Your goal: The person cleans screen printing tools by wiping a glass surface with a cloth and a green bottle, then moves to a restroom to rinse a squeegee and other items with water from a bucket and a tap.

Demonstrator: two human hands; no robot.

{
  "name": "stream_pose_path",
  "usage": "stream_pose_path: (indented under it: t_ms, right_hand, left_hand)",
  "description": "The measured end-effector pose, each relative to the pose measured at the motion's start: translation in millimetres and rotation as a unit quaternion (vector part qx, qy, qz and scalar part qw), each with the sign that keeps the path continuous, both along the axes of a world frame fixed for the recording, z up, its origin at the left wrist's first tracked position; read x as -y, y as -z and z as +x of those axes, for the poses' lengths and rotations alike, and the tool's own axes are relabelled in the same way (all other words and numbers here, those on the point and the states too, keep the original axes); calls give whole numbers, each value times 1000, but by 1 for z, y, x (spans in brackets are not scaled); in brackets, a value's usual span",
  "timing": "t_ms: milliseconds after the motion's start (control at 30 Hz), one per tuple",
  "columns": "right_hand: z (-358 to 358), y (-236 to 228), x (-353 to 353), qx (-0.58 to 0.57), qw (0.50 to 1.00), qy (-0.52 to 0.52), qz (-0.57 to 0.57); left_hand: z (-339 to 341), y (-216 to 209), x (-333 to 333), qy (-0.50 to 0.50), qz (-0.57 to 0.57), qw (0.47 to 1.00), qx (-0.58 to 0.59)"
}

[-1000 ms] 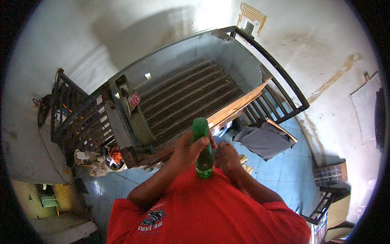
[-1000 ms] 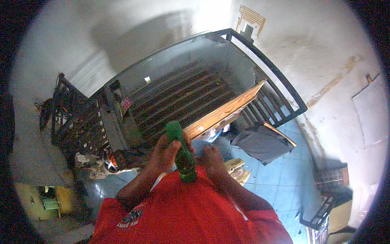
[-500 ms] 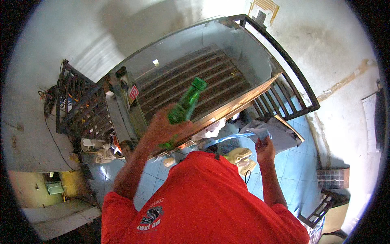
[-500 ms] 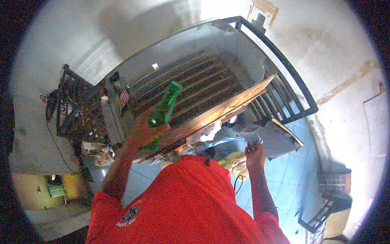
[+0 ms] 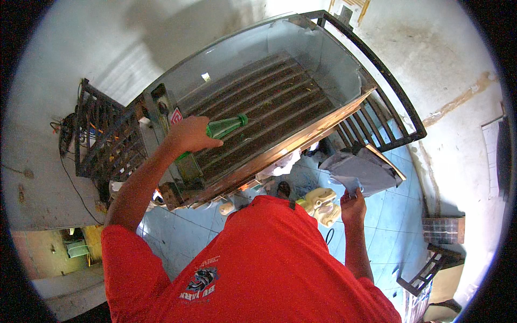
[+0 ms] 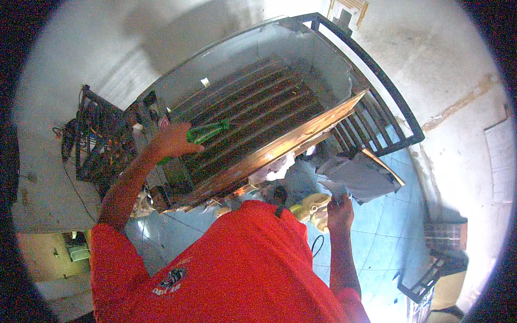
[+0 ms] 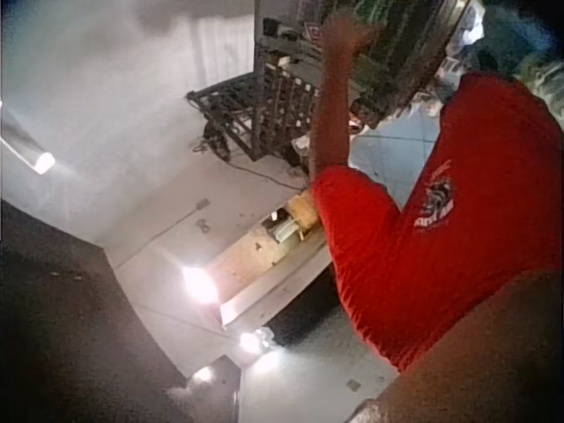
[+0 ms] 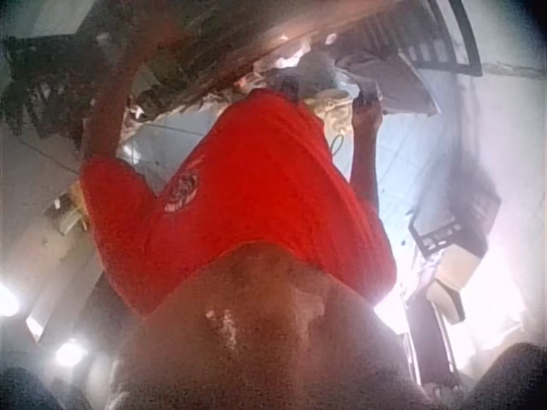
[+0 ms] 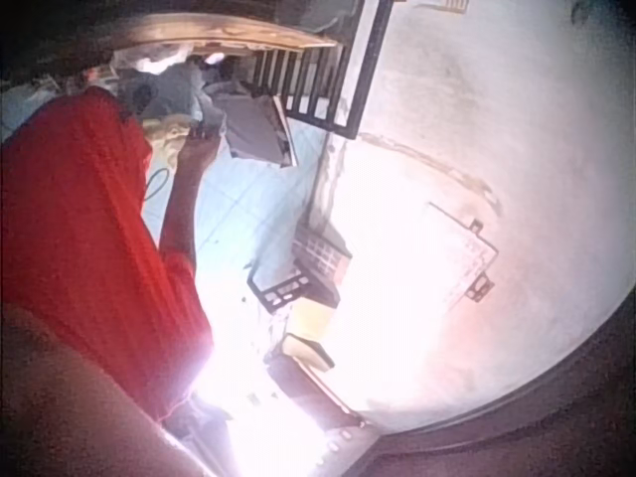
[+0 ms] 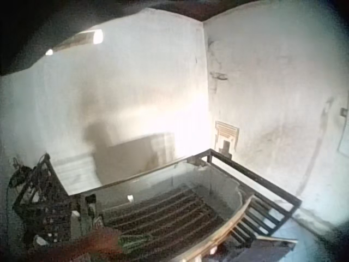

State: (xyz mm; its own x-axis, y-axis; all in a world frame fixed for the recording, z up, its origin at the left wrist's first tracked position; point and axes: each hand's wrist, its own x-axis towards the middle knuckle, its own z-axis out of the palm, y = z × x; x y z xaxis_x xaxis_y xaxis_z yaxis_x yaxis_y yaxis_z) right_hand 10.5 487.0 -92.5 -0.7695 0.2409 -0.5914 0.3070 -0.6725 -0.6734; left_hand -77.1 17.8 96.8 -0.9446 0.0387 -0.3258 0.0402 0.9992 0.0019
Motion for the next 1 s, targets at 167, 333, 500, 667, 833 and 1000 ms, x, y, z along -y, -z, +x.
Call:
stream_pose_path:
  t_ms: [167, 333, 500, 667, 833, 1000]
  right_hand:
    - [-1, -22, 2, 5, 996, 54, -68]
    - [-6, -21, -2, 5, 993, 61, -97]
    - [-15, -13, -10, -8, 994, 49, -99]
    - [-23, -29, -8, -6, 993, 58, -98]
    - [-29, -30, -13, -20, 993, 61, -103]
    - [-38, -19, -26, -19, 995, 45, -84]
  left_hand:
    - [-24, -3, -15, -16, -4, 1000, -6]
    - [-58, 9, -24, -16, 40, 999, -30]
    - [-90, 0, -53, 14, 26, 999, -26]
    - [-108, 9, -47, 10, 35, 995, -97]
    - [-112, 5, -63, 22, 19, 995, -94]
    - [-113, 9, -82, 38, 28, 997, -63]
